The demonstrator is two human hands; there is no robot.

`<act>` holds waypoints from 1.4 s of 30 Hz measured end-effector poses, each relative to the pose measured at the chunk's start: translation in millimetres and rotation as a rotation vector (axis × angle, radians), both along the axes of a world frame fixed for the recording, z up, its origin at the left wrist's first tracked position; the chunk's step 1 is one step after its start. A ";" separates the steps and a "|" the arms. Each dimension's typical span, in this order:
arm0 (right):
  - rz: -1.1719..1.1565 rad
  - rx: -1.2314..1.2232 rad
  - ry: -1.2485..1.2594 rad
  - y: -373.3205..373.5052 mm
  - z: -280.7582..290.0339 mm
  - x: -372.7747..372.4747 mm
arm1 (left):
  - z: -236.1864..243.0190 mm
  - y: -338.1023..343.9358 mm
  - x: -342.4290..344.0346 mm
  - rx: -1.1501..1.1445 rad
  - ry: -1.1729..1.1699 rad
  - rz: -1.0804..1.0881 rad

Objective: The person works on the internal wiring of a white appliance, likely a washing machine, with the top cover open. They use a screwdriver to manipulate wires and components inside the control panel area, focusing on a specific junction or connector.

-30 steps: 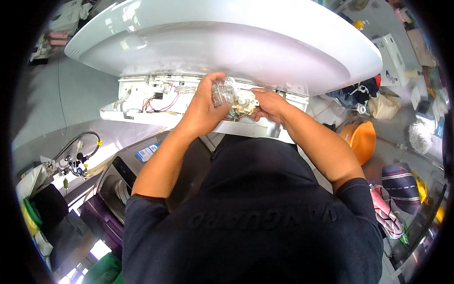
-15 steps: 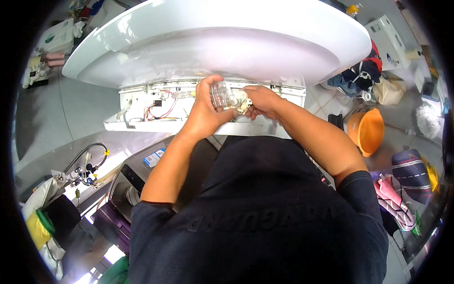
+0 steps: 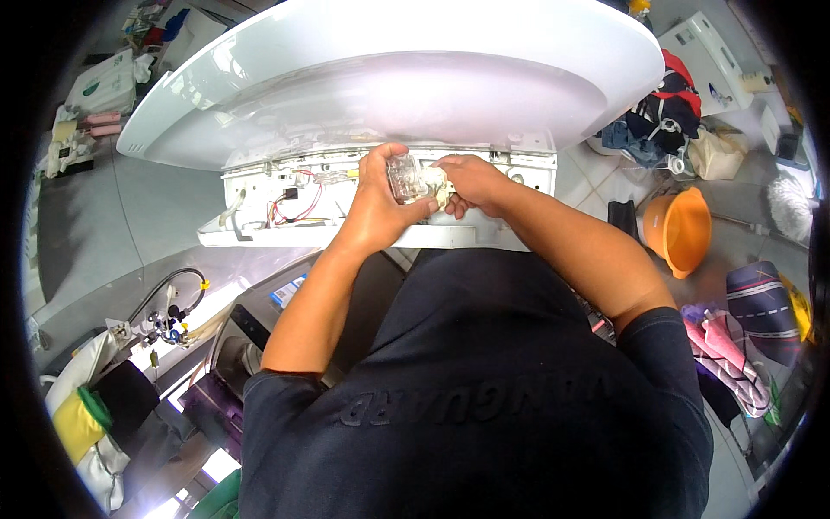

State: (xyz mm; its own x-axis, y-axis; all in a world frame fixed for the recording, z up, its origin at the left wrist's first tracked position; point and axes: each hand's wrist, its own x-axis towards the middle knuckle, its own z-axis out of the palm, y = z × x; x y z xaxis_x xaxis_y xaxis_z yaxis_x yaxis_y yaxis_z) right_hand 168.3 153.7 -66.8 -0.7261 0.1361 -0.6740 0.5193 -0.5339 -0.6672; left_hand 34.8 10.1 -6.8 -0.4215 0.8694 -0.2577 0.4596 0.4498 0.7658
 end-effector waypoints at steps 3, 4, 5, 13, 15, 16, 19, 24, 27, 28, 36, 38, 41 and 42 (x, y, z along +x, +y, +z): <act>-0.002 0.013 0.006 -0.9 -1.4 -0.7 | 7.2 2.3 3.4 -0.030 0.005 0.020; 0.000 0.023 0.007 -1.3 -1.7 -1.0 | 7.2 2.2 4.2 -0.033 -0.006 0.031; 0.000 0.033 0.007 -1.6 -2.2 -1.1 | 7.0 2.1 4.9 -0.035 -0.018 0.042; 0.013 0.070 0.016 -4.7 -4.6 -0.3 | 9.0 -1.6 8.2 0.011 0.027 0.037; 0.004 0.071 0.019 -4.7 -1.3 -0.5 | 7.2 -1.2 7.9 0.015 0.049 0.033; -0.001 0.074 0.018 -5.1 -1.5 -0.9 | 7.9 -0.5 8.4 0.010 0.061 0.034; -0.015 0.094 0.017 -6.0 -3.4 -1.5 | 4.8 -0.1 9.7 0.001 0.082 0.049; -0.021 0.109 0.004 -4.1 -5.9 -2.0 | 6.9 3.2 11.0 -0.010 0.049 0.077; -0.018 0.116 0.012 -4.3 -3.0 -1.0 | 10.2 3.4 10.7 -0.013 0.052 0.072; -0.022 0.106 0.007 -4.5 -3.3 -1.9 | 8.8 2.6 9.7 -0.003 0.070 0.064; 0.011 0.065 -0.025 0.0 -5.9 -1.9 | 13.5 3.1 8.5 0.003 0.058 0.049; -0.010 0.029 -0.023 -0.3 -5.7 -1.6 | 10.8 0.8 8.2 0.021 0.090 0.050; -0.016 0.012 -0.013 -0.2 -6.6 -0.9 | 11.6 -1.1 4.5 0.012 0.051 0.060; -0.015 0.013 -0.008 0.3 -6.7 -0.6 | 10.7 -1.6 1.5 0.007 -0.028 0.102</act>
State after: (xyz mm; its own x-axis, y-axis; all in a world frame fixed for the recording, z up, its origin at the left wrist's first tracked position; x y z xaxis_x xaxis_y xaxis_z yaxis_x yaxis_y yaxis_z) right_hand 167.8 153.9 -73.5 -0.7187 0.1557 -0.6777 0.5162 -0.5336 -0.6700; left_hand 36.3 8.5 3.9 -0.5010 0.8240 -0.2646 0.3897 0.4878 0.7811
